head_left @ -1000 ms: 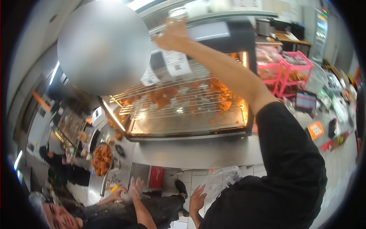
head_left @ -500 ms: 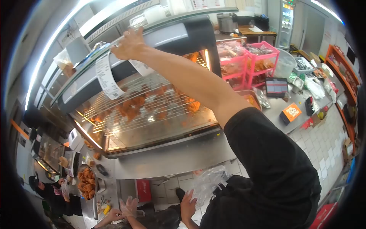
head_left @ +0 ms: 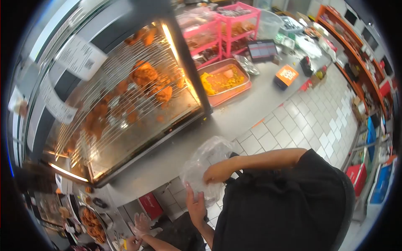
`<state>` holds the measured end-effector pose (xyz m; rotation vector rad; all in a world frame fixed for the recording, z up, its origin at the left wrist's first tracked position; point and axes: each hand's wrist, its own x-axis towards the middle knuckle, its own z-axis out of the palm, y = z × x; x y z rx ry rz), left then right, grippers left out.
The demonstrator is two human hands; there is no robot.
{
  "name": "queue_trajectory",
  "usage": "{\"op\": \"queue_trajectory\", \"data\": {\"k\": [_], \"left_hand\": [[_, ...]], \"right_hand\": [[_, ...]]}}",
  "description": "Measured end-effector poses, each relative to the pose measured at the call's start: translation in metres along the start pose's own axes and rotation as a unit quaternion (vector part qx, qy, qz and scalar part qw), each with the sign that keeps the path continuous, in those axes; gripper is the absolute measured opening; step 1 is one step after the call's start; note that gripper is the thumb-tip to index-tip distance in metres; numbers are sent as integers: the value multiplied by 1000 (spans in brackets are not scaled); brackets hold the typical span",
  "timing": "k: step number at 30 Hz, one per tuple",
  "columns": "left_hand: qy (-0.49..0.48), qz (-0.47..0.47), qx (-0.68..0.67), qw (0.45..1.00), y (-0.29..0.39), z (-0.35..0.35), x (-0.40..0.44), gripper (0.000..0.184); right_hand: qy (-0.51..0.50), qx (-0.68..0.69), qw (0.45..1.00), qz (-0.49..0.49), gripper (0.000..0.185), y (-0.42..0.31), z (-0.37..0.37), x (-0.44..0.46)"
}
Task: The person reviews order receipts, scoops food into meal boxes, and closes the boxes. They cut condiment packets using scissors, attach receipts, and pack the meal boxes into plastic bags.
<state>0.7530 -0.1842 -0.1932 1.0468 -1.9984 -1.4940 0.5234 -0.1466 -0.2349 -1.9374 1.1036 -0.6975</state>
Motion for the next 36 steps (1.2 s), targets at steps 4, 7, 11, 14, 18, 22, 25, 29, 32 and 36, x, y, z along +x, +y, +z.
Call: {"op": "queue_trajectory", "data": {"k": [4,7,11,14,18,22,25,29,32,36], "left_hand": [[-48,108,154,981,1,9,30,65],[-37,142,190,971,3,42,52,70],[-102,94,167,976,34,61,83,70],[-136,166,237,947,30,92,109,64],[-107,54,306,944,81,190,143,61],[-148,-59,366,917,124,281,187,79],[-142,-61,405,901,140,344,213,79],[-148,-4,424,893,129,384,237,80],[-172,16,376,911,142,405,246,81],[-222,-79,319,918,126,413,247,59]], "right_hand": [[101,-163,914,359,34,88,34,-93],[-29,-31,852,521,49,46,-27,-109],[111,-113,868,471,58,56,-41,-150],[-43,-189,821,536,73,88,-79,-187],[57,-207,821,528,82,89,-120,-242],[32,-107,818,564,78,127,-171,-315],[13,-39,852,521,70,134,-219,-355],[135,367,918,67,41,47,-329,-412],[189,247,944,112,50,59,-376,-482],[172,-198,906,333,66,137,-363,-527]]}}
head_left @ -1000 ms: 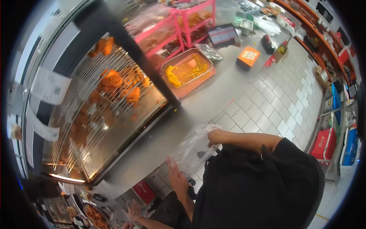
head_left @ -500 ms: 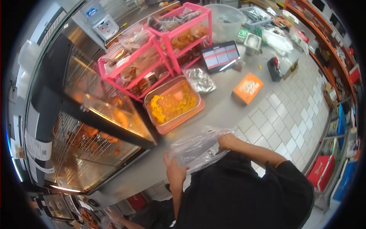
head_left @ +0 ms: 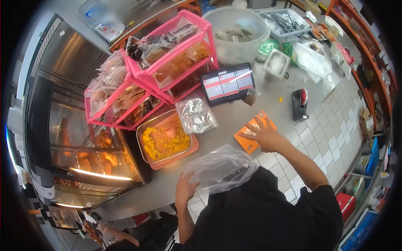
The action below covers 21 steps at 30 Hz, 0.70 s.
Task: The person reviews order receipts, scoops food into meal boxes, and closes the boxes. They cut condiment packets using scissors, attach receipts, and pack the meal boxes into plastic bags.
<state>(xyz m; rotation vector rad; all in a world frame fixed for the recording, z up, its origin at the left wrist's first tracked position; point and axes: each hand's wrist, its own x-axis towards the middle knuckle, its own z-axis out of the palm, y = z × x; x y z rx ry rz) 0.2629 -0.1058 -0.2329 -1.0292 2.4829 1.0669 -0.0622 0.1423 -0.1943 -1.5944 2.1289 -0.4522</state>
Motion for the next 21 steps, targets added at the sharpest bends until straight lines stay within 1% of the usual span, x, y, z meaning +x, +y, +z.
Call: {"op": "queue_trajectory", "data": {"k": [1,2,4,5,6,7,8,9,10,11,12,13,15,16,18,19,21], "left_hand": [[19,68,70,995,-9,6,7,51],[19,68,68,995,-8,8,13,51],[25,3,29,999,-7,17,15,38],[14,-9,22,1000,-1,21,11,38],[41,-16,45,998,6,23,10,44],[72,-18,70,995,17,21,13,51],[69,-24,67,995,30,20,16,51],[80,-24,68,994,46,17,16,61],[93,-23,71,993,54,16,14,71],[95,-28,71,992,54,18,12,71],[81,-19,74,994,53,21,12,80],[67,-9,77,995,54,23,13,88],[67,-4,50,996,60,26,15,90],[59,5,25,998,63,27,16,91],[53,10,23,998,69,31,21,92],[46,19,21,999,73,32,25,92],[27,16,5,999,90,28,31,91]], "right_hand": [[15,-150,988,-13,71,24,31,-2],[28,-294,955,-24,76,44,52,1],[30,-305,950,-56,74,62,51,13],[13,-253,966,-59,79,59,37,21],[-5,-200,978,-59,84,59,29,26],[-16,-195,979,-61,84,66,26,28],[-14,-140,989,-53,87,72,23,33],[-12,-83,995,-45,91,74,22,35],[-14,-79,996,-49,91,73,24,35],[31,-49,998,-2,93,73,23,34],[77,-20,996,44,96,74,21,33],[78,-21,996,38,96,73,16,29],[145,1,985,97,95,63,1,15],[144,3,985,94,95,54,-10,10],[227,38,970,72,101,34,-37,-3],[227,39,970,74,101,24,-50,-10],[235,178,956,3,106,5,-73,-16]]}}
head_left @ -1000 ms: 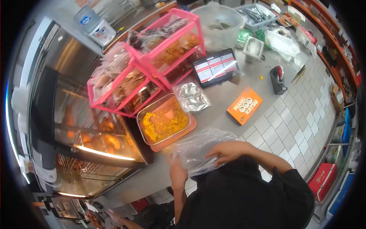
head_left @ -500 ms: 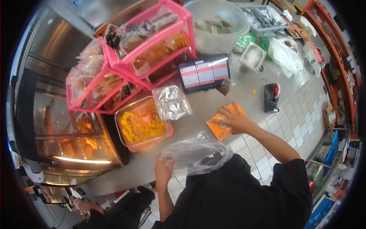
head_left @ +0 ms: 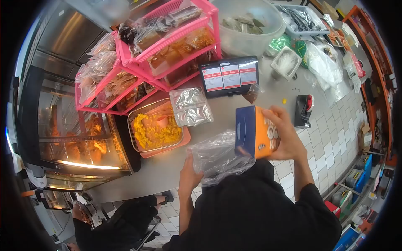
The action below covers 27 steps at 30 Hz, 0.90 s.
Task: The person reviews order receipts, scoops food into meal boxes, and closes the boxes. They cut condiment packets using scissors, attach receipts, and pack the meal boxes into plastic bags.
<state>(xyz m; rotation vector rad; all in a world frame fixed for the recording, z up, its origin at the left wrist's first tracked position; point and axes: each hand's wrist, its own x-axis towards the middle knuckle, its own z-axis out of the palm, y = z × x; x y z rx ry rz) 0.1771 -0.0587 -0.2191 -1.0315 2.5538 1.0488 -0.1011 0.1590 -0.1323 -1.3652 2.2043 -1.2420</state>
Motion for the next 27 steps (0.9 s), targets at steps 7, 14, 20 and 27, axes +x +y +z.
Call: {"op": "queue_trajectory", "data": {"k": [7,14,20,27], "left_hand": [[-96,33,-66,993,-4,16,19,86],[-93,100,-97,986,-1,11,13,91],[-127,67,-202,969,28,14,7,120],[-72,-26,-150,986,58,-41,-9,96]], "right_hand": [[-162,387,894,-155,104,-29,77,11],[-201,-25,964,-171,99,49,128,-11],[-182,-106,974,-82,78,41,126,-33],[-326,-132,914,203,59,-17,46,-40]]}}
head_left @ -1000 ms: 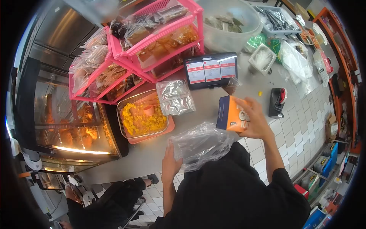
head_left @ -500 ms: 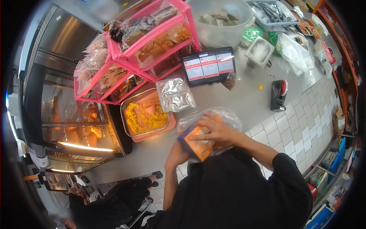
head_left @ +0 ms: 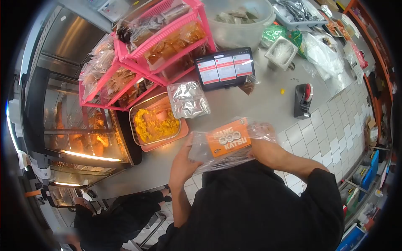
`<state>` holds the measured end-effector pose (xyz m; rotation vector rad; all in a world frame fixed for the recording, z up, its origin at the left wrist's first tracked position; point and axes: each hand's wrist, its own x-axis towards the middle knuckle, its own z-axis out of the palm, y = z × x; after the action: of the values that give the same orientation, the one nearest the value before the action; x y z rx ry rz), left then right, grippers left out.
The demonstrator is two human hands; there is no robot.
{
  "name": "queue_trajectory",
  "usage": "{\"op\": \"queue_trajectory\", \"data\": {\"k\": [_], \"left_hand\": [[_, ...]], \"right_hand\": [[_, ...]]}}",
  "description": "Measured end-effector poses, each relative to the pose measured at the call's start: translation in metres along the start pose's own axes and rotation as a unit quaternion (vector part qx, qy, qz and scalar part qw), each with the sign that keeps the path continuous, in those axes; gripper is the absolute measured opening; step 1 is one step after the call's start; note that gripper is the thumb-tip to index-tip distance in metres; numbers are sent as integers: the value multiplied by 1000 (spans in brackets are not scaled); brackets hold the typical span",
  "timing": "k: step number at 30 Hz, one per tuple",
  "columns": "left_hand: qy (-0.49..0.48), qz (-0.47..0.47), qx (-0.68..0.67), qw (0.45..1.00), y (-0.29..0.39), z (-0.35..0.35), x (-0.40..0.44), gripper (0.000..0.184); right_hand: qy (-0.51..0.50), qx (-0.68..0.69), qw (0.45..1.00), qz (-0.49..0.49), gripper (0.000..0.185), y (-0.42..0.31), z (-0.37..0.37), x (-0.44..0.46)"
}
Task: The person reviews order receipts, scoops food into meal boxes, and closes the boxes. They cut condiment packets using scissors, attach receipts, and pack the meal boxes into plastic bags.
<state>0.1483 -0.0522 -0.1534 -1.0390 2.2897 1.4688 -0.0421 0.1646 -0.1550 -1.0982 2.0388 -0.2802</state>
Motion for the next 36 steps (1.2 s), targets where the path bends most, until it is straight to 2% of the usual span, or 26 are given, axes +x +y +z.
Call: {"op": "queue_trajectory", "data": {"k": [2,3,5,6,8,9,11,12,14,18,21,23,24,26,27,29,30,31,32,33,34,35,36], "left_hand": [[76,18,149,986,20,-5,-17,83],[72,15,148,986,24,-10,-25,83],[151,83,231,958,32,-22,-39,64],[149,81,230,958,47,-26,-46,64],[151,49,128,979,73,-31,-54,49],[148,44,126,980,69,-29,-47,49],[210,132,287,925,51,-19,-30,47],[204,127,284,928,45,-13,-25,47],[218,146,316,911,40,-5,-14,49],[199,120,300,925,61,-18,-25,52],[135,142,246,949,64,-18,-22,53],[98,162,185,964,68,-18,-18,53],[93,168,183,964,70,-21,-15,53],[16,169,105,980,74,-24,-8,52],[27,169,100,980,73,-22,-5,52],[-36,162,105,981,71,-18,0,52],[-8,154,105,982,81,-20,0,52],[-28,203,128,970,95,-25,-2,48],[-54,248,155,955,109,-29,-5,45],[-36,233,165,958,124,-36,-8,45],[24,262,167,950,140,-46,-8,41],[78,296,165,938,152,-50,-6,37],[83,294,169,937,156,-49,-1,37]], "right_hand": [[110,-167,977,-68,49,-24,-26,-29],[105,-165,978,-66,49,-26,-32,-41],[92,-189,973,-97,46,-31,-46,-59],[87,-197,971,-108,45,-34,-55,-66],[-79,10,996,-45,42,-39,-80,-68],[-84,11,995,-43,42,-34,-77,-65],[-4,2,996,-94,49,-20,-62,-58],[-11,4,996,-91,49,-20,-56,-56],[72,-67,995,-3,59,-25,-45,-50],[50,14,999,14,66,-26,-61,-49],[50,4,998,29,68,-30,-77,-46],[-22,43,995,85,71,-38,-90,-46],[-19,43,995,92,71,-38,-91,-48],[17,15,998,66,74,-28,-94,-53],[18,5,998,59,74,-24,-100,-54],[-41,31,996,73,79,-11,-112,-55],[-31,51,998,-1,79,7,-107,-56],[-71,53,994,-66,79,13,-119,-57],[-96,126,977,-144,79,10,-137,-60],[-88,185,948,-242,73,12,-152,-62],[-93,190,943,-257,73,24,-162,-61],[-97,245,904,-337,67,44,-173,-65],[-100,292,857,-414,61,66,-185,-68]]}}
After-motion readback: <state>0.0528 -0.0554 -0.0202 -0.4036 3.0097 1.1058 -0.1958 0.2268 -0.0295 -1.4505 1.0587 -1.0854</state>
